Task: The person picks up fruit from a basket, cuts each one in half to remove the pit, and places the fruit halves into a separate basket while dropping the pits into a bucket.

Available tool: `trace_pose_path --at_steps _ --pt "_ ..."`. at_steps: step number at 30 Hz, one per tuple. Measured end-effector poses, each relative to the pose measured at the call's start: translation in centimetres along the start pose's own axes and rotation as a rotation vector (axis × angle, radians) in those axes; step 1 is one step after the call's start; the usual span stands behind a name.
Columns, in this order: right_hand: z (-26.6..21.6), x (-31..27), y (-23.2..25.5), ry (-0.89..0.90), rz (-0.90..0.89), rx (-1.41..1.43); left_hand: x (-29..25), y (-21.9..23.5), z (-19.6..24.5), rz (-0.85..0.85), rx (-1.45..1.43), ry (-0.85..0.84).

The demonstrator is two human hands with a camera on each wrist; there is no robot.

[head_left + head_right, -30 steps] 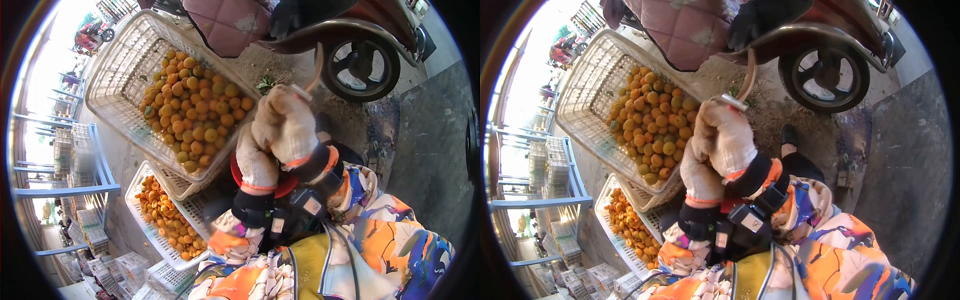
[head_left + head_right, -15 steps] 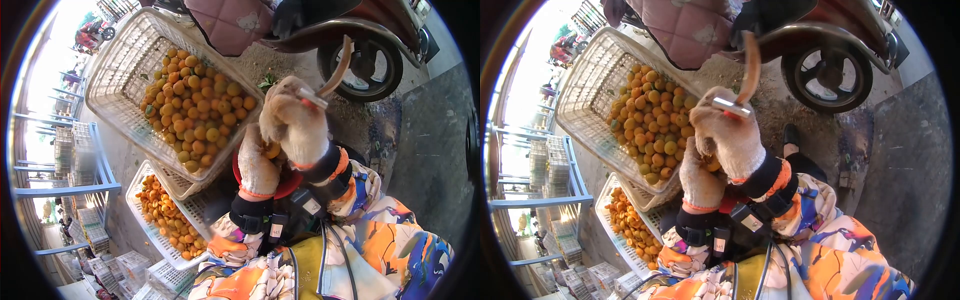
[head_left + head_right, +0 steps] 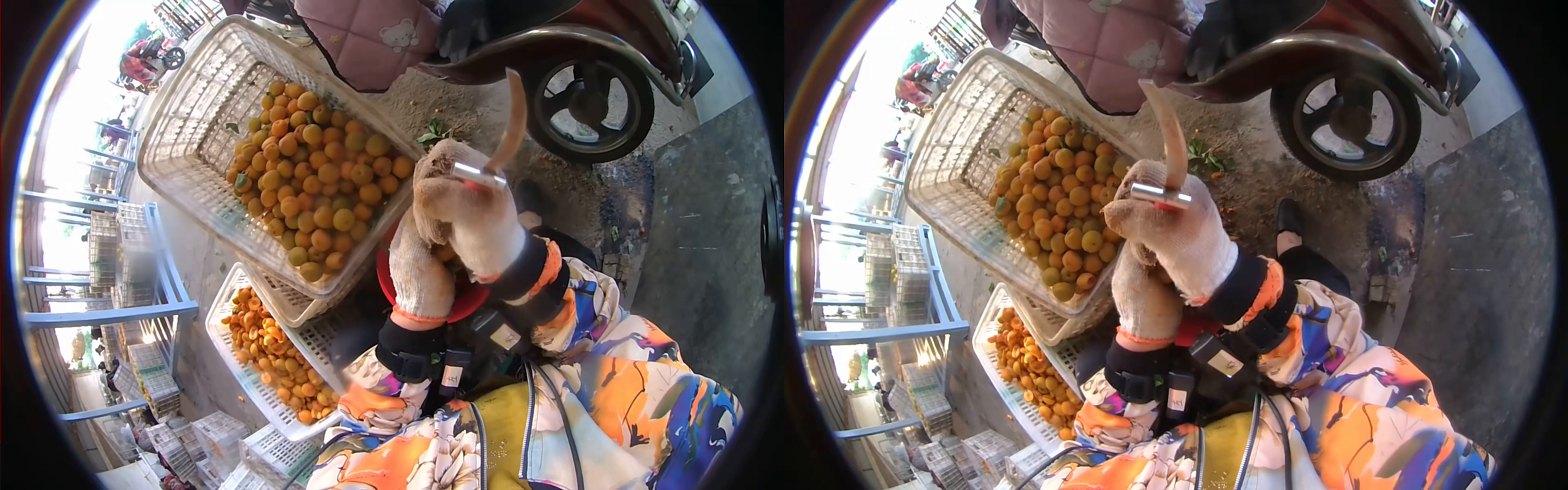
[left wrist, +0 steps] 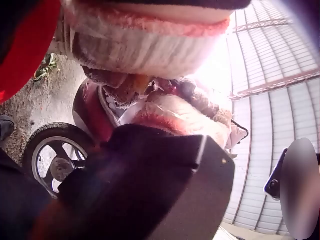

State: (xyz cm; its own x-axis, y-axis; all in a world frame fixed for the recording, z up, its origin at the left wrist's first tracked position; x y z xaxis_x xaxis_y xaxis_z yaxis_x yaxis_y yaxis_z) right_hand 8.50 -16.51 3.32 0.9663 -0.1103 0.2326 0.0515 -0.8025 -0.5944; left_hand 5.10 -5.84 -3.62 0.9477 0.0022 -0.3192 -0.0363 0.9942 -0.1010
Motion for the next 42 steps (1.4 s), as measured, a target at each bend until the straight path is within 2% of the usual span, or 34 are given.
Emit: trace_pose_path --at_steps 1,3,4,5,7,8,10,14,16,18,19,20,21,22,23,25,26,27,28,29,30,31,33,34,35,36,37,38,39,40,41,42 --pt "0.3 0.0 0.0 -0.091 -0.017 0.070 -0.4 -0.1 0.5 -0.001 0.000 0.002" --pt "1.3 0.6 0.7 -0.147 0.013 0.182 -1.0 -0.3 1.8 -0.005 0.305 -0.114" --pt "1.5 0.9 0.7 -0.171 -0.005 0.348 -0.8 -0.2 0.7 -0.056 0.028 -0.008" --pt "1.7 1.1 0.6 -0.193 -0.024 0.512 -0.5 0.3 0.6 -0.055 0.026 -0.008" --pt "2.1 1.4 0.9 -0.197 -0.023 0.530 -0.1 -0.7 -1.5 -0.373 -0.646 0.451" --pt "2.2 1.4 0.8 -0.200 -0.048 0.596 -0.2 -0.9 -1.5 -0.372 -0.645 0.450" --pt "2.3 1.4 0.9 -0.203 -0.073 0.664 -0.4 -0.9 -1.8 -0.195 -0.506 0.469" --pt "2.2 1.4 1.2 -0.219 -0.077 0.637 -0.3 -1.3 -2.0 -0.200 -0.637 0.578" --pt "1.9 1.4 0.7 -0.217 -0.103 0.575 0.6 -1.6 -2.5 -0.447 -0.776 0.530" --pt "1.3 1.5 1.9 -0.051 0.220 0.400 1.3 -1.9 -2.1 -0.700 -0.910 0.473" --pt "1.0 1.3 1.7 -0.051 0.220 0.400 1.1 -2.1 -1.5 -0.823 -0.975 0.443" --pt "-0.6 1.4 1.9 0.092 0.188 0.118 0.9 -2.0 -1.7 -0.823 -0.975 0.441" --pt "-2.1 1.2 1.7 0.233 0.152 -0.164 1.0 -1.3 -2.3 -0.689 -0.877 0.405" --pt "-1.3 1.0 1.0 0.059 0.127 0.272 1.0 -0.9 -2.0 -0.556 -0.778 0.369" --pt "-1.2 0.8 0.8 0.058 0.128 0.273 0.5 -1.7 -1.3 -0.554 -0.777 0.369" --pt "-0.4 0.4 0.7 -0.011 0.207 0.154 0.3 -1.1 -0.8 -0.105 -0.778 0.342" --pt "-0.7 0.3 0.6 0.008 0.167 0.096 0.4 -1.1 -1.1 -0.104 -0.779 0.342" --pt "-0.5 0.1 0.3 0.005 0.164 0.095 0.6 -0.1 0.4 -0.004 -0.324 0.046" --pt "-0.9 -0.2 -0.1 0.075 0.145 0.002 0.0 0.0 2.2 0.093 0.137 -0.244" --pt "-1.3 -0.4 -0.3 0.145 0.127 -0.091 -0.2 0.1 2.1 0.093 0.137 -0.244" --pt "-1.0 -0.5 -0.2 0.142 0.097 0.023 -1.1 -0.1 3.6 0.191 0.391 -0.361" --pt "-0.6 -0.7 -0.3 0.142 0.099 0.023 -1.8 -0.5 4.6 0.288 0.646 -0.476" --pt "-1.0 -1.3 -0.5 0.293 0.123 -0.192 -1.6 -0.8 3.6 0.279 0.562 -0.459" --pt "-0.9 -1.4 -0.7 0.218 0.108 -0.218 -0.5 -0.2 1.7 0.159 -0.038 -0.268" --pt "-0.6 -1.4 -0.6 0.218 0.109 -0.219 0.4 -0.2 -0.7 0.031 -0.630 -0.060" --pt "-1.1 -1.3 -0.9 0.368 0.068 -0.335 0.0 0.2 0.8 0.175 -0.045 -0.282" --pt "-1.7 -1.4 -1.4 0.519 0.027 -0.451 0.0 0.1 0.5 0.174 -0.044 -0.283" --pt "-1.8 -1.1 -1.1 0.520 0.028 -0.451 0.1 0.0 -0.3 0.167 -0.211 -0.230" --pt "-0.7 -0.7 -0.1 0.330 0.079 -0.267 0.1 0.0 -0.6 0.158 -0.378 -0.172" --pt "0.6 -0.4 0.6 0.140 0.128 -0.082 -1.3 -0.4 2.8 0.326 0.542 -0.530" --pt "2.0 -0.3 1.0 -0.051 0.174 0.103 -1.1 -0.4 2.5 0.325 0.542 -0.530" --pt "1.9 0.3 1.2 -0.003 0.192 0.151 -0.1 0.2 1.5 0.269 0.280 -0.384"
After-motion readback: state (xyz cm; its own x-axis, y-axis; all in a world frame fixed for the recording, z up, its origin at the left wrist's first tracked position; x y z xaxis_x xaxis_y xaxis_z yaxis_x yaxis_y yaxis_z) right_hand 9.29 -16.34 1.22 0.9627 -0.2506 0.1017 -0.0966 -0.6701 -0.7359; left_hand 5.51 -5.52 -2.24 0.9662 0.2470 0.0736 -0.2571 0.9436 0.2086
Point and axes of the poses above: each hand's wrist, its own x-axis towards the middle knuckle, its own y-axis out of the back of the hand, z = x × y, the point moved 7 cm from there along x, towards the middle knuckle, and after that the axes turned 11 degrees about y, right-handed, at the moved point
